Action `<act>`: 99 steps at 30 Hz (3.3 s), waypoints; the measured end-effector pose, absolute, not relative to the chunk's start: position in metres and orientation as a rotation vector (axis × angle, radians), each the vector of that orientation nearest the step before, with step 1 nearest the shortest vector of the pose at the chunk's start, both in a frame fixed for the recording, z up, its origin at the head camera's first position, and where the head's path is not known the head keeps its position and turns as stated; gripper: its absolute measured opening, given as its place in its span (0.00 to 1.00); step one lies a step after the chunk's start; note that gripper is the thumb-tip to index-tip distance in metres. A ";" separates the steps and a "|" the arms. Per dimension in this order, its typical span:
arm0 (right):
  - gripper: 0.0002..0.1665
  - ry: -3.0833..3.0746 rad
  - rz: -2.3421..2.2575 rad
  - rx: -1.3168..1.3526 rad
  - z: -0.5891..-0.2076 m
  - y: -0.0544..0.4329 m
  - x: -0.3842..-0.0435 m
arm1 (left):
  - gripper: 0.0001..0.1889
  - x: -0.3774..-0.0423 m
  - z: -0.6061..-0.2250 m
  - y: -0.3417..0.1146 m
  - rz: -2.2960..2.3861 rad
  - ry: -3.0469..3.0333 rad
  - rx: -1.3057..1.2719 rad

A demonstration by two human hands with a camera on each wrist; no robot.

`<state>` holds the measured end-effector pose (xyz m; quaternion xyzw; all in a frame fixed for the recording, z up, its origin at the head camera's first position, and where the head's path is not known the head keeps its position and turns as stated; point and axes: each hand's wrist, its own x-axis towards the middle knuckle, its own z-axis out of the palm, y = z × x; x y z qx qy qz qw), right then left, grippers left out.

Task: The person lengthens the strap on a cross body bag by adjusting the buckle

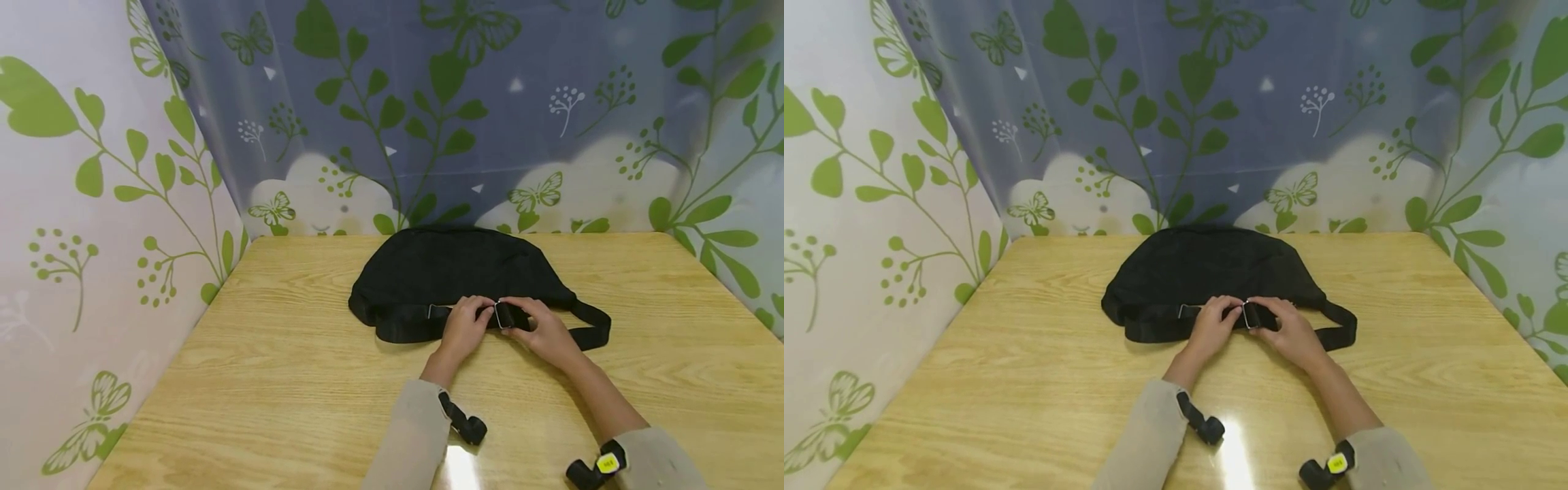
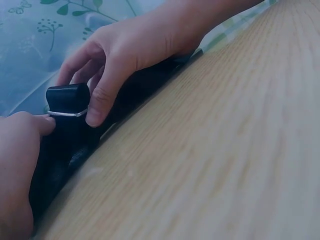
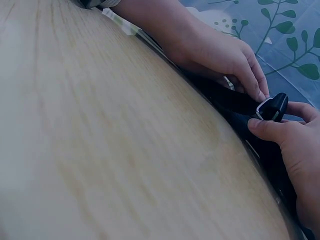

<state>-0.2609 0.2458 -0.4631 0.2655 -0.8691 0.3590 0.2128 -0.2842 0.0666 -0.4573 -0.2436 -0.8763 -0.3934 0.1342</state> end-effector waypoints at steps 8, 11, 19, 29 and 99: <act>0.35 -2.347 0.970 0.648 -0.463 0.245 -0.261 | 0.07 -0.287 -0.459 0.067 -1.107 -2.458 -0.556; 0.35 -2.336 0.972 0.639 -0.462 0.245 -0.261 | 0.07 -0.287 -0.459 0.067 -1.136 -2.448 -0.549; 0.34 -2.391 0.984 0.712 -0.463 0.245 -0.259 | 0.08 -0.285 -0.459 0.067 -1.189 -2.510 -0.652; 0.34 -2.347 0.965 0.629 -0.462 0.244 -0.261 | 0.07 -0.286 -0.460 0.067 -1.160 -2.489 -0.503; 0.30 -2.440 1.066 0.683 -0.462 0.244 -0.258 | 0.07 -0.286 -0.461 0.069 -1.359 -2.458 -0.578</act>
